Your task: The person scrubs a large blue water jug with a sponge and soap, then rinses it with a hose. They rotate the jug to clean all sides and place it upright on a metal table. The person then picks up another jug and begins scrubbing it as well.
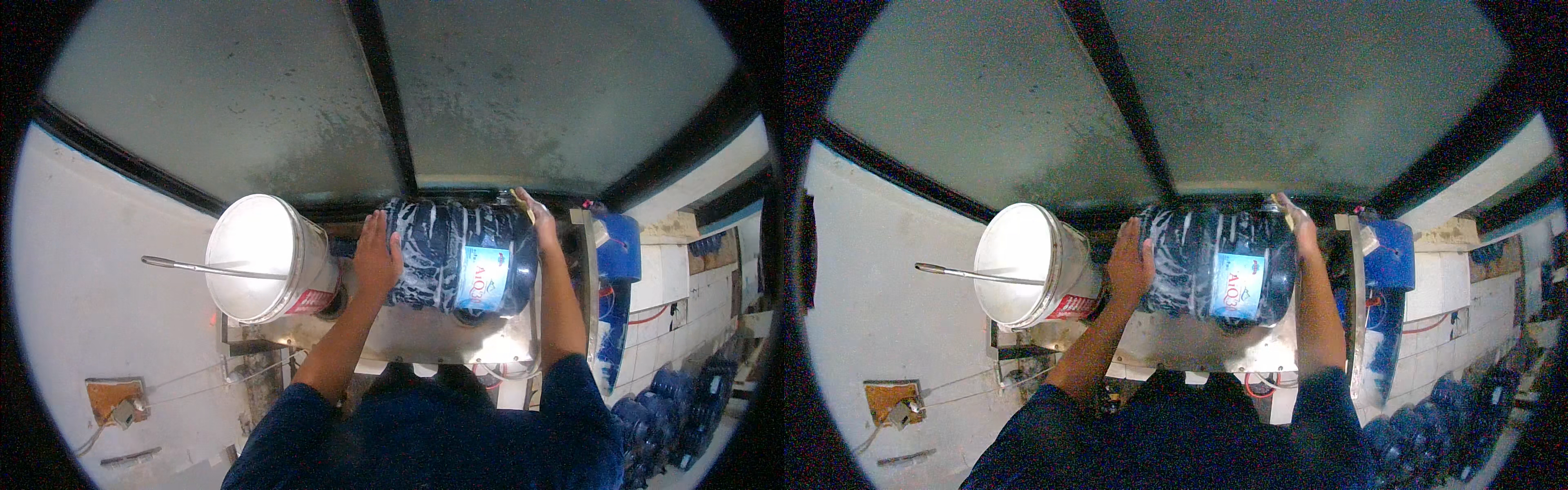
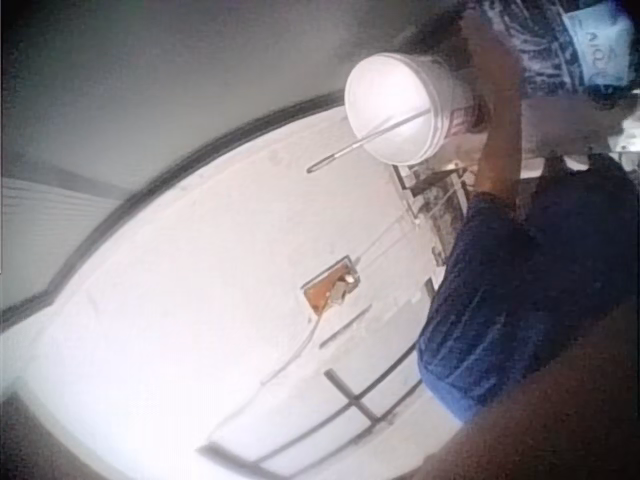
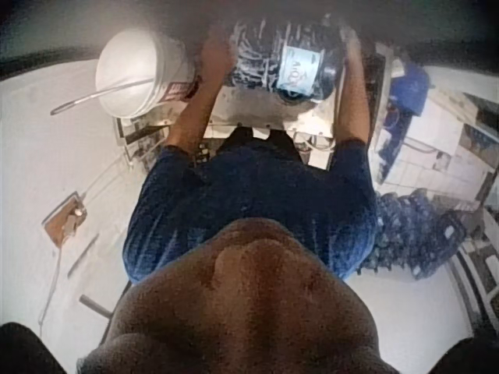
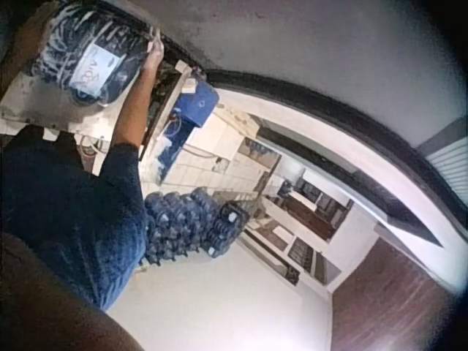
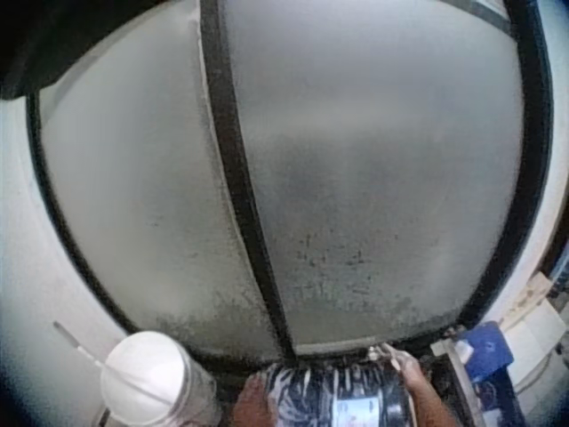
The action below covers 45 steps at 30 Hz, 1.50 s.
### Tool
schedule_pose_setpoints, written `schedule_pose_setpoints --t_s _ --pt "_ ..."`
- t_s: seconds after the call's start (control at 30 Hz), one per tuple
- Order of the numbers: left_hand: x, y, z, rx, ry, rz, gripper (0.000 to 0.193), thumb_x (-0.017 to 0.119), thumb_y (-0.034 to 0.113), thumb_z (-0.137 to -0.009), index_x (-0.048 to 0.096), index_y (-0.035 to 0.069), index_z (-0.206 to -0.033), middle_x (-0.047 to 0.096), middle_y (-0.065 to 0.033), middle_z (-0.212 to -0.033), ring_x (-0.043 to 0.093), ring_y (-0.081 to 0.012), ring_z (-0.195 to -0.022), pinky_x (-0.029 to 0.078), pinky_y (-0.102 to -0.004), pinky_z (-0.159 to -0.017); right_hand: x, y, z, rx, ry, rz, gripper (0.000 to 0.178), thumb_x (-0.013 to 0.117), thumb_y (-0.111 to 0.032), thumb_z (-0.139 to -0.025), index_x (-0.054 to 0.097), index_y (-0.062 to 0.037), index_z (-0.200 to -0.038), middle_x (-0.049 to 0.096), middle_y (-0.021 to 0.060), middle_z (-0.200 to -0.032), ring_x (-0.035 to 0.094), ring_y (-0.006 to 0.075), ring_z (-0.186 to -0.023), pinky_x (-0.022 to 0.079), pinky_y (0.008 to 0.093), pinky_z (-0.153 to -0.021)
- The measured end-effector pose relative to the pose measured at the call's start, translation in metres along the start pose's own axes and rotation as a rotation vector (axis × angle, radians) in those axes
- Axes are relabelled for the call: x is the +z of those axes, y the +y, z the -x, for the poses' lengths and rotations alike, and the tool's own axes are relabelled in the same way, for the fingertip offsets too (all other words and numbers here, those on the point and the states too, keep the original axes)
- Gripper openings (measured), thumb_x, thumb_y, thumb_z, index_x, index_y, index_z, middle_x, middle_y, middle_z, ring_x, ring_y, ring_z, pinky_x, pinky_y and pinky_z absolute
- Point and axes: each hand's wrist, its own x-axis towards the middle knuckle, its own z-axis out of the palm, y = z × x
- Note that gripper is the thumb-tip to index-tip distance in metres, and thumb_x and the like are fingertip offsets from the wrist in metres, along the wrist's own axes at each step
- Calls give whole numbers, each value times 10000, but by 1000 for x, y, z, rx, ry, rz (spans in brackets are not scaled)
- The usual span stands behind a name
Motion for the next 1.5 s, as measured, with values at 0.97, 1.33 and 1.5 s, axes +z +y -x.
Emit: schedule_pose_setpoints --t_s 0.97,1.33,1.5 --pt "44 -108 29 -1271 -115 1560 659 721 419 -920 526 43 -1424 617 -122 -1362 575 -312 -1242 404 -469 -1118 12 164 145 445 13 -891 579 442 -534 -1033 575 -78 -1364 671 113 -1254 636 290 -1162 529 506 -991" --pt "-104 36 -11 -373 370 1664 257 729 -7 -783 646 58 -1018 706 -102 -970 667 -275 -1040 451 -434 -1061 -36 5 89 239 196 -536 290 484 -247 -996 703 -63 -1045 715 102 -1047 691 235 -985 557 388 -871" --pt "-157 125 -33 -605 620 1388 352 802 -117 -710 668 50 -990 715 -53 -940 676 -160 -875 535 -307 -841 73 -104 107 -212 337 -88 424 570 -287 -1017 621 15 -1310 700 134 -1144 652 235 -1001 510 360 -884"
